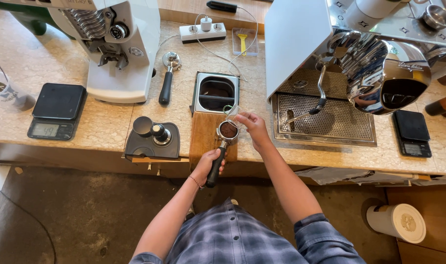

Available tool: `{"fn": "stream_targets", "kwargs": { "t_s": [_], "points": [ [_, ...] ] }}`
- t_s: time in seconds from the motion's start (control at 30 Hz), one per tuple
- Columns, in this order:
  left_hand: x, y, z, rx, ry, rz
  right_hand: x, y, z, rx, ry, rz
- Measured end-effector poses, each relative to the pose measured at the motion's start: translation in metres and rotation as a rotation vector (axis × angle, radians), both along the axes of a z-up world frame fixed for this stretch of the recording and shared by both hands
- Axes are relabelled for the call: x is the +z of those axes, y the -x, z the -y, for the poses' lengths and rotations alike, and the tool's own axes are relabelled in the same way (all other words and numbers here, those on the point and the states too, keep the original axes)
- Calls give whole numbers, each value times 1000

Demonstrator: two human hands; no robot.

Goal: The person measures coffee grounds into a portafilter, levels and tamps the grounds, then attaches the portafilter to an espresso machine to brew espresso into two small glasses. The espresso is poured into two larger plastic cups, and the portafilter is rinsed and set aside.

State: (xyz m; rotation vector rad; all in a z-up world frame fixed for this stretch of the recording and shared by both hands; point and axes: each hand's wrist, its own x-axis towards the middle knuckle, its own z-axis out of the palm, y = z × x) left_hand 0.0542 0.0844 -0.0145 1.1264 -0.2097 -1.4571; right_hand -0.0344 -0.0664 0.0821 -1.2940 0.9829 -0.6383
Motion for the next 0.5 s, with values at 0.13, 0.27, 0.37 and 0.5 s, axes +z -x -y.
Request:
{"fn": "stream_targets", "kwargs": {
  "t_s": [0.13, 0.27, 0.37, 0.5],
  "points": [
    [1, -3, -4, -16, -1, -22, 3, 3, 18, 35, -269, 6],
    [13, -7, -22, -1, 1, -71, 3, 2, 33, 133, -488, 56],
    [26, -11, -48, 42, -5, -105, 20, -2, 22, 177, -376, -9],
    [42, -16, -97, 177, -3, -146, 2, -18, 14, 394, 397, -594]
  ]
}}
